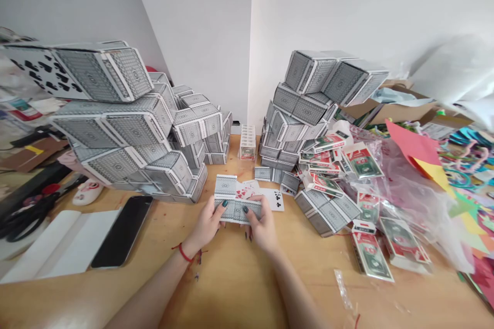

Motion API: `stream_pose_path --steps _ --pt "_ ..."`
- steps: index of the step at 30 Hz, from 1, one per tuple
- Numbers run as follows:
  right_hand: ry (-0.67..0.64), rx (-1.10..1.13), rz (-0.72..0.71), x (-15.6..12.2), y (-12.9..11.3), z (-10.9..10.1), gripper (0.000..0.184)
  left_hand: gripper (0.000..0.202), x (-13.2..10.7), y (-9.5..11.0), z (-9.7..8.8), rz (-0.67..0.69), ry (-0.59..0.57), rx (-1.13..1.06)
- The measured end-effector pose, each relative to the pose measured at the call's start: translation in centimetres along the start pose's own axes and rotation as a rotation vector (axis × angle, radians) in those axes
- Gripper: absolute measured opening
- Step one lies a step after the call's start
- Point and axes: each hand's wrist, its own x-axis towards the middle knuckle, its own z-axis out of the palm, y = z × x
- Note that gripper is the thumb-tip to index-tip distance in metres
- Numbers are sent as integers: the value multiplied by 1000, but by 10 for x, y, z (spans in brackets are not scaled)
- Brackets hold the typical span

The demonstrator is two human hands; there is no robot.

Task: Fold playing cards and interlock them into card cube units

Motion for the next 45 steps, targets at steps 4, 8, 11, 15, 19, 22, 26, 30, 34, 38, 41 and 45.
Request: stream_pose_path --steps 4,8,11,15,19,22,26,30,34,38,41,45 --pt "-45 -12 13 1 -3 -4 33 28 0 2 -1 6 -33 -17" --pt "-74 -30 6 1 -6 -8 31 25 0 2 1 0 -105 -41" --pt "-43 -31 -13 -1 -5 -5 29 25 -1 1 2 1 -107 -33" --pt "-34 -11 -18 -1 -2 -2 29 26 -2 2 3 -4 -100 -23" --pt "-68 7 -9 0 -3 -5 29 25 -2 4 3 -9 -114 -31" --pt "-73 14 -7 0 -5 -6 29 25 -3 4 4 16 -106 -27" --pt "-77 46 15 -1 -7 -1 30 24 -4 1 5 63 -65 -12" --pt "-70 80 14 -2 -5 4 30 24 -6 -2 6 58 -50 1" --pt "-35 100 8 -3 0 7 28 25 -7 -1 8 41 -45 -16" --pt "21 99 -18 -5 4 11 28 31 -8 0 9 35 -29 -24" --pt "43 76 -24 -7 6 14 28 35 -8 -1 9 42 -9 -17" --pt "-1 57 -3 -9 9 13 27 33 -7 -2 9 25 -63 -38"
